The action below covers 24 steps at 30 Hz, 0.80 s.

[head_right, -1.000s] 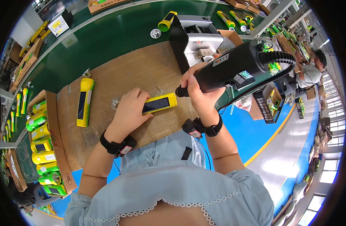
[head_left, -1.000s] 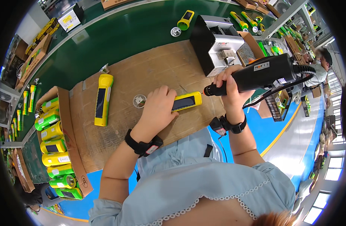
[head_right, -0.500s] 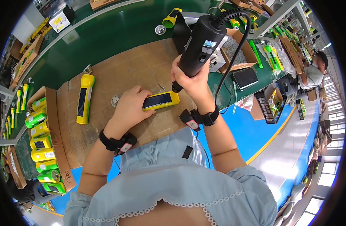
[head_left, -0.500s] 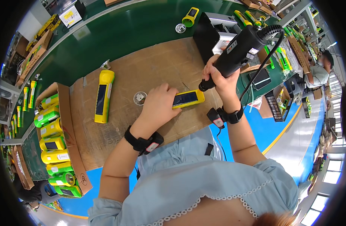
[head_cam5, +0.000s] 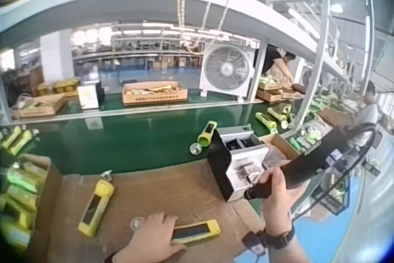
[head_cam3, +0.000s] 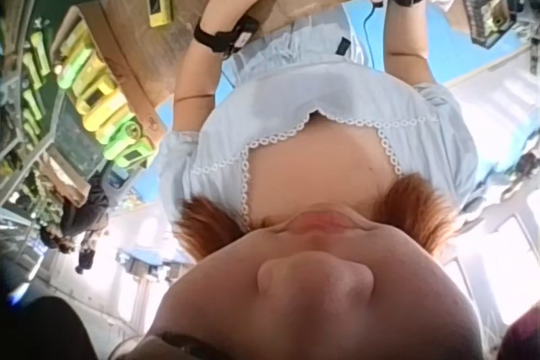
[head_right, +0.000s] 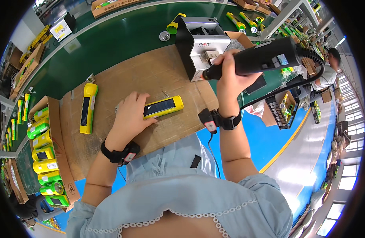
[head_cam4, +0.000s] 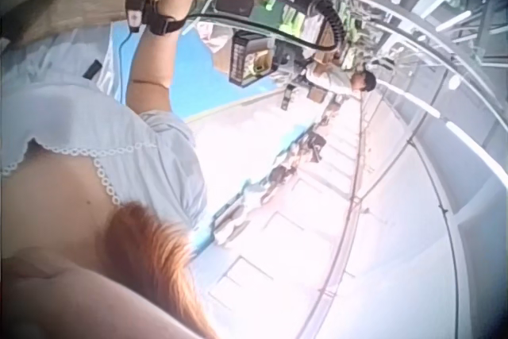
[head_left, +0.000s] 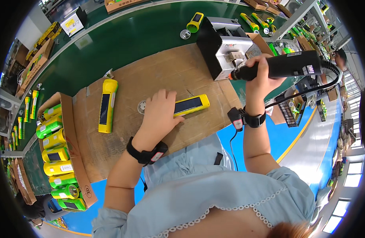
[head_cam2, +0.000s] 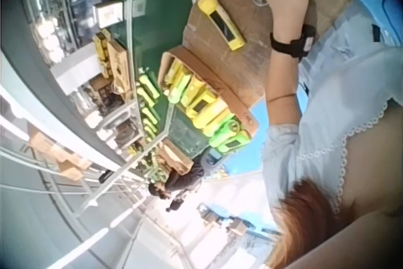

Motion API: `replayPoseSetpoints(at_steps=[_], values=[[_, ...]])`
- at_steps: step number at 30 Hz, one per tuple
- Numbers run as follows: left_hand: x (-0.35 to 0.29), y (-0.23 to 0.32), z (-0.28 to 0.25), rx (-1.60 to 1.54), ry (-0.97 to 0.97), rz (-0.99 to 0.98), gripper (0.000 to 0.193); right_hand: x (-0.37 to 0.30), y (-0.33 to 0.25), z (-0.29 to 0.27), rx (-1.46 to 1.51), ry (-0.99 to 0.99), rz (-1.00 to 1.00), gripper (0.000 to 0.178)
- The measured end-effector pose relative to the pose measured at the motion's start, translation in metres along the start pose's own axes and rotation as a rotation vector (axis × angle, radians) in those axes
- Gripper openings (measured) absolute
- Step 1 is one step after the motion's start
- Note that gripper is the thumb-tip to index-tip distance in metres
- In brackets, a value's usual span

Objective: Assembling components of solar-powered flashlights using an electric screwdriver.

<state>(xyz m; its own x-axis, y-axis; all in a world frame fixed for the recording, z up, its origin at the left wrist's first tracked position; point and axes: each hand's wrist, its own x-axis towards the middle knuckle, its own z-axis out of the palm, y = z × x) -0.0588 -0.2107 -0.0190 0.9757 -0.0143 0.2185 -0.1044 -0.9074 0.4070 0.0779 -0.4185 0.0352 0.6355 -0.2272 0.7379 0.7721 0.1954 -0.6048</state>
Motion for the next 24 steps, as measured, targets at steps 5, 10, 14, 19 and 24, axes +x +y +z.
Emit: replayPoseSetpoints(at_steps=[5,10,14,19,24], values=[[0.000,-0.006,-0.004,0.105,-0.184,-0.120,0.050,0.036,0.021,-0.005,-0.078,0.090,-0.110,0.044],[0.001,-0.010,0.021,-0.150,0.001,-0.013,0.048,0.043,0.035,-0.005,-0.115,0.045,-0.031,0.054],[0.004,-0.010,0.026,-0.199,0.035,0.018,0.045,0.054,0.031,0.002,-0.252,-0.038,0.122,0.046],[0.003,-0.012,0.033,-0.191,0.066,0.021,0.043,0.019,0.016,0.009,0.019,-0.096,0.292,0.042],[0.000,-0.007,0.034,-0.209,0.132,-0.020,0.043,-0.054,-0.029,0.044,0.305,-0.259,0.227,0.026]])
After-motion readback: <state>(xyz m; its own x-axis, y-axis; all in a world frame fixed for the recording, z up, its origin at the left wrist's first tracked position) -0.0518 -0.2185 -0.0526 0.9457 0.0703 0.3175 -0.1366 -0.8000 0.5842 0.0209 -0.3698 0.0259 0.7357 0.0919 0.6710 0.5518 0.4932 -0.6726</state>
